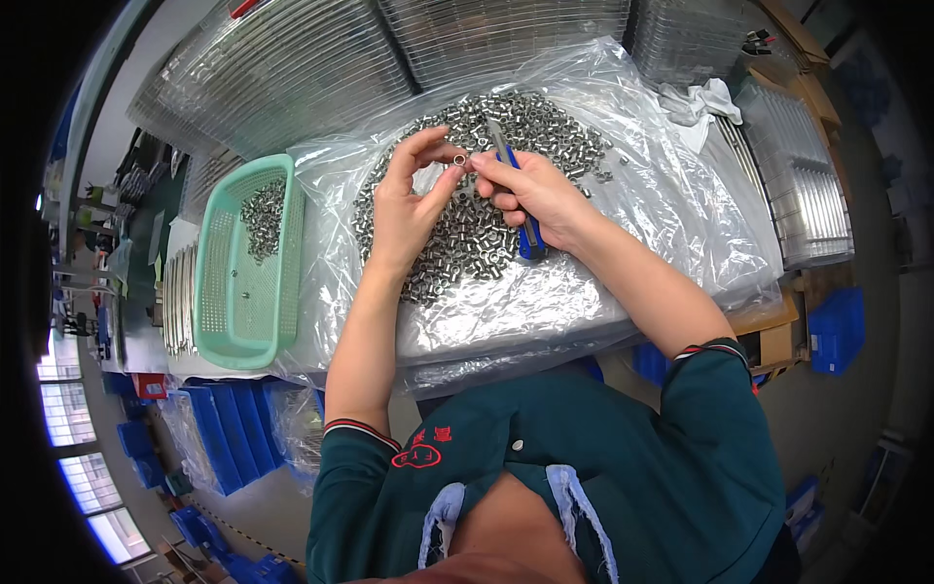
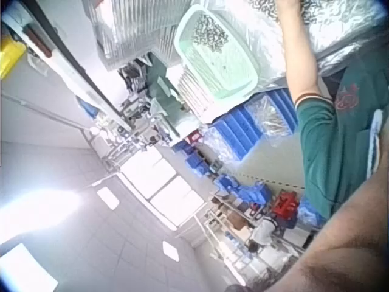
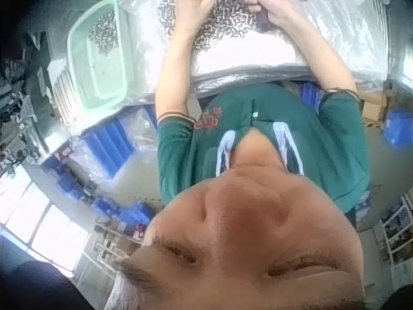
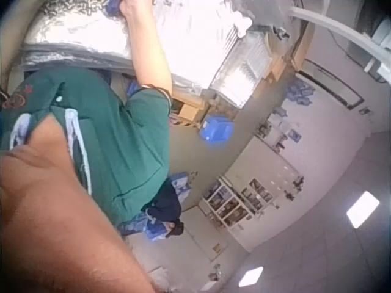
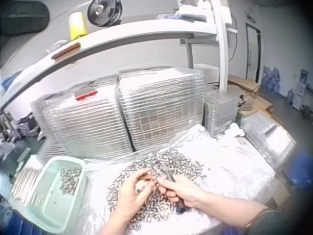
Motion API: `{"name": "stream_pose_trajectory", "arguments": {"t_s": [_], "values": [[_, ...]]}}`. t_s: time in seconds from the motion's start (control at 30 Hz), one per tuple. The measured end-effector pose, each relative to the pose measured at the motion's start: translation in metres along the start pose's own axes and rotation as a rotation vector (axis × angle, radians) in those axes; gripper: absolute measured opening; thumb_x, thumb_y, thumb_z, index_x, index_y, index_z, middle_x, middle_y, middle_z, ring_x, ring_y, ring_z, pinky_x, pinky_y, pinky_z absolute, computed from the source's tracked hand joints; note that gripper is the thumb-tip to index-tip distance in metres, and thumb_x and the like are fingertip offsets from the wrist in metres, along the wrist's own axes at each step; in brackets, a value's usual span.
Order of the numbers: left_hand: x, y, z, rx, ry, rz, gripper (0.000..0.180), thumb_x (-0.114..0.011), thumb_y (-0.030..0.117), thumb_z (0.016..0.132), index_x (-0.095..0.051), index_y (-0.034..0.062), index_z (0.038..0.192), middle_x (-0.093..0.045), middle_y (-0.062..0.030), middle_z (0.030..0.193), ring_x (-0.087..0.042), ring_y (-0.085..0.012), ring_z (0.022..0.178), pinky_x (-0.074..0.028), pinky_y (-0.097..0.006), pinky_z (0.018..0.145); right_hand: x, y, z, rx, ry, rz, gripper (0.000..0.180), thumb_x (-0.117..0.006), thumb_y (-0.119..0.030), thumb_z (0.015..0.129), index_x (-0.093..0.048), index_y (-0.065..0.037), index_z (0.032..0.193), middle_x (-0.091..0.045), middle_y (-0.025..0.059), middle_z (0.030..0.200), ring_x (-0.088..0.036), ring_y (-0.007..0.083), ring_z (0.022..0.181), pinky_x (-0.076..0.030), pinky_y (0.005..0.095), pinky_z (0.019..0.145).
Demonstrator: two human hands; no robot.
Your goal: The worker is using a blue-handled tool to inspect small metal hardware components from a large pile and sorting them into a green basket.
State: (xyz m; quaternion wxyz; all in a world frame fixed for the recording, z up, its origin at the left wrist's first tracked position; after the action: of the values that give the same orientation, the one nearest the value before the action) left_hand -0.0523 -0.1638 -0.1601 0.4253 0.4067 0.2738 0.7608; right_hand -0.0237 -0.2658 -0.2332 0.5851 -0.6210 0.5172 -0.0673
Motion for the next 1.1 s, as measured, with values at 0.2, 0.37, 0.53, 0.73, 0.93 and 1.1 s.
{"name": "stream_pose_trajectory", "arguments": {"t_s": [0.2, 0.37, 0.53, 0.73, 0.93, 1.1], "values": [[-0.003, 0.013, -0.002, -0.127, 0.025, 0.132, 0.040, -0.065, 0.008, 0.074, -0.051, 0.0074, 0.111, -0.064, -0.0062, 0.088, -0.060, -0.0193, 0.085, -0.044, -0.033, 0.076, 0.002, 0.002, 0.003, 0.010, -0.012, -0.052, 0.021, -0.057, -0.027, 0.086, -0.053, -0.007, 0.089, -0.048, -0.0042, 0.068, -0.037, -0.0026, 0.047, -0.028, 0.0113, 0.036], [0.014, 0.002, -0.006, -0.069, 0.124, -0.010, 0.035, -0.064, 0.010, 0.077, -0.052, 0.0065, 0.110, -0.062, -0.0054, 0.083, -0.059, -0.0171, 0.079, -0.045, -0.032, 0.069, -0.001, 0.004, 0.003, -0.051, -0.062, 0.123, 0.024, -0.051, -0.028, 0.090, -0.053, -0.004, 0.094, -0.046, -0.0053, 0.067, -0.035, -0.0025, 0.047, -0.027, 0.0116, 0.036], [0.041, -0.022, -0.009, 0.159, 0.295, 0.022, 0.013, -0.060, 0.010, 0.080, -0.061, 0.0033, 0.092, -0.058, -0.0066, 0.087, -0.056, -0.0173, 0.076, -0.045, -0.030, 0.069, -0.005, 0.008, 0.002, -0.113, -0.090, 0.200, 0.029, -0.046, -0.026, 0.092, -0.051, 0.001, 0.104, -0.043, -0.0056, 0.064, -0.033, -0.0017, 0.046, -0.026, 0.0123, 0.035], [0.016, 0.016, -0.001, -0.148, 0.149, 0.168, 0.014, -0.061, 0.006, 0.079, -0.061, 0.0031, 0.092, -0.059, -0.0082, 0.092, -0.056, -0.0174, 0.084, -0.044, -0.027, 0.074, -0.006, 0.007, 0.002, -0.112, -0.107, 0.179, 0.025, -0.048, -0.026, 0.092, -0.052, -0.002, 0.100, -0.044, -0.0056, 0.065, -0.034, -0.0019, 0.046, -0.027, 0.0120, 0.035], [-0.002, 0.026, -0.003, -0.240, 0.054, 0.203, 0.019, -0.067, 0.005, 0.072, -0.062, 0.0043, 0.091, -0.059, -0.0094, 0.091, -0.057, -0.0216, 0.085, -0.045, -0.030, 0.076, -0.001, 0.009, 0.004, -0.084, -0.089, 0.162, 0.015, -0.057, -0.024, 0.086, -0.053, -0.010, 0.084, -0.050, -0.0050, 0.068, -0.037, -0.0025, 0.048, -0.028, 0.0115, 0.036], [0.002, 0.015, -0.002, -0.143, 0.082, 0.144, 0.014, -0.067, 0.006, 0.074, -0.064, 0.0044, 0.088, -0.060, -0.0080, 0.088, -0.057, -0.0206, 0.084, -0.045, -0.030, 0.074, -0.001, 0.007, 0.004, -0.070, -0.093, 0.169, 0.015, -0.057, -0.024, 0.087, -0.053, -0.009, 0.085, -0.050, -0.0052, 0.068, -0.037, -0.0023, 0.048, -0.028, 0.0114, 0.036]]}}
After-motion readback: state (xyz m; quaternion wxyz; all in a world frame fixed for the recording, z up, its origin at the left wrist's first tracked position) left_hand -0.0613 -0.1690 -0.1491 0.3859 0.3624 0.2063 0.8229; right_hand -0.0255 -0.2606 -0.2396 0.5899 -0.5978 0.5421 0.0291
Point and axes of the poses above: each hand's wrist, its own z-axis towards the middle knuckle, its own x-axis out of the back of the hand, y = z × x, the point moved 10 cm from there along z, towards the middle knuckle
